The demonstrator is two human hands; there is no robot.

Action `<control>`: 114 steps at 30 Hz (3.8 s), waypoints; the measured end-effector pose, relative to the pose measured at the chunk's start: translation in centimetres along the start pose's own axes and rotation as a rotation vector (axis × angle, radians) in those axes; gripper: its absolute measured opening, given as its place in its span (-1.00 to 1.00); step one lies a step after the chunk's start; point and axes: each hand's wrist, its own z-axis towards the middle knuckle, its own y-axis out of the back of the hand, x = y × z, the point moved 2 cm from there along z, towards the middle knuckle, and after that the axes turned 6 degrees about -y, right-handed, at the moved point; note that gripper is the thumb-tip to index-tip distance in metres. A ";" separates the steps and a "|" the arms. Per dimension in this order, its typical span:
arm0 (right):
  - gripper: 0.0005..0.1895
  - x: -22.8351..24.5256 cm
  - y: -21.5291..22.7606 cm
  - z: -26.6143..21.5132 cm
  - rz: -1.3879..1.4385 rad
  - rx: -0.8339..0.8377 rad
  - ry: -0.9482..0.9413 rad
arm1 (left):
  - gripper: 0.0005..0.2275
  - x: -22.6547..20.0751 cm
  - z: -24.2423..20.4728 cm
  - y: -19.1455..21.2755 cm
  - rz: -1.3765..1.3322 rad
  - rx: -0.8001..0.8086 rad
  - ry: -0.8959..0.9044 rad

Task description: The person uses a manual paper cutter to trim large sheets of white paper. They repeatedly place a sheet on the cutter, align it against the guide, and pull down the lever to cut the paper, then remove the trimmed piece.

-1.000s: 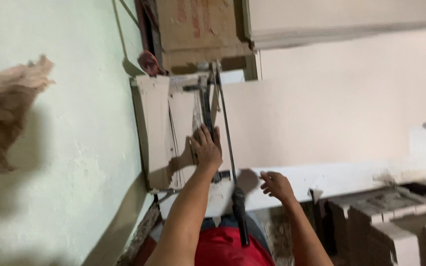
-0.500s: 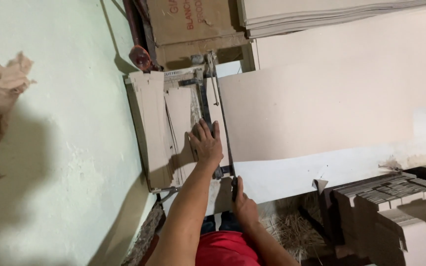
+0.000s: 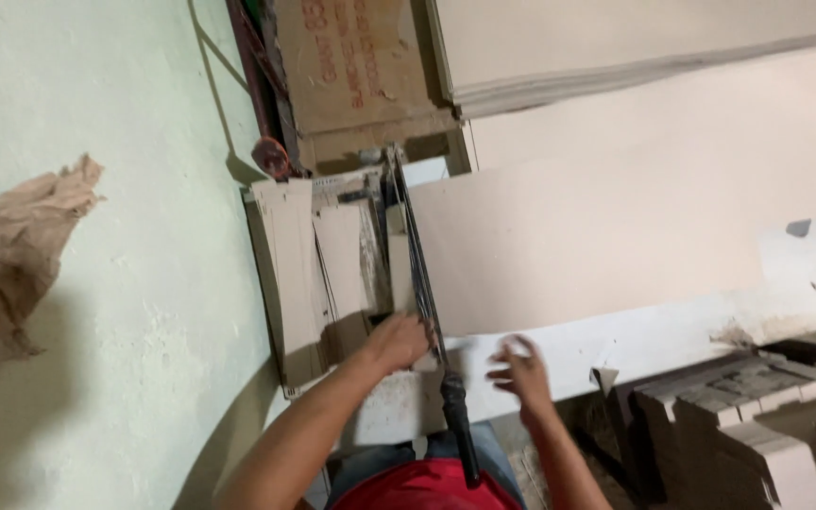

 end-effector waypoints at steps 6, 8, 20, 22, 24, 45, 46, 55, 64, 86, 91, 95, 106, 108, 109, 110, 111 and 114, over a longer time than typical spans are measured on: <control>0.14 -4.7 4.2 10.4 0.772 -0.073 -0.144 | -0.81 2.8 -7.3 -3.7 0.174 -0.048 0.084; -0.31 -6.0 5.4 11.7 0.712 -0.085 -0.014 | -0.85 4.9 -8.9 -4.2 0.130 0.252 0.145; -0.76 -6.3 1.5 8.3 0.459 0.013 -0.046 | -0.36 1.8 -6.1 15.7 -0.285 -0.040 0.689; -0.72 -5.1 1.2 8.4 0.431 0.012 -0.048 | -0.19 2.7 -2.9 12.6 -0.349 0.012 0.719; -0.67 -3.9 0.9 8.3 0.404 0.015 -0.051 | -0.02 2.6 -0.9 12.3 -0.412 0.065 0.751; -0.37 -12.0 -9.8 1.0 -1.000 -0.213 0.421 | 0.14 3.2 3.2 7.7 -0.176 0.296 0.856; -0.35 -11.3 -9.8 0.3 -0.979 -0.172 0.406 | 0.18 3.4 3.0 7.3 -0.175 0.264 0.856; -0.30 -12.9 -10.1 2.5 -0.990 -0.116 0.331 | 0.20 3.5 2.6 7.1 -0.172 0.267 0.860; -0.16 6.4 -3.8 -11.1 -0.536 0.097 0.047 | -0.65 2.5 2.2 2.3 -0.184 -0.202 0.348; -0.73 -4.6 2.3 7.5 0.439 0.000 -0.033 | -0.63 1.7 -4.5 13.4 -0.266 -0.167 0.565; -0.52 -5.6 2.6 3.8 0.400 -0.105 -0.073 | -0.42 3.1 -2.2 10.0 -0.437 -0.172 0.783; -0.48 -3.9 1.6 4.1 0.317 -0.103 -0.052 | -0.31 2.8 -2.5 10.6 -0.568 -0.135 0.806; -0.50 -4.4 2.8 8.6 -0.323 -0.025 -0.074 | -0.02 1.8 1.3 10.1 -0.179 0.242 0.878; -0.49 0.4 -0.2 4.4 -0.812 0.008 -0.049 | -0.01 2.5 2.1 8.8 -0.085 0.278 0.901; -0.57 4.5 -2.9 -1.8 -0.856 0.019 -0.029 | 0.11 3.1 2.6 7.5 -0.107 0.297 0.904; -0.16 7.0 -4.7 -9.3 -0.898 0.033 -0.013 | 0.24 3.3 2.9 6.0 -0.129 0.322 0.905; -0.16 5.3 -6.1 -9.3 -0.895 0.035 -0.014 | 0.24 4.0 3.0 5.6 -0.127 0.325 0.905; 0.16 -1.5 -8.6 -8.4 -1.185 0.057 0.078 | 0.28 3.8 3.3 5.2 -0.091 0.271 0.928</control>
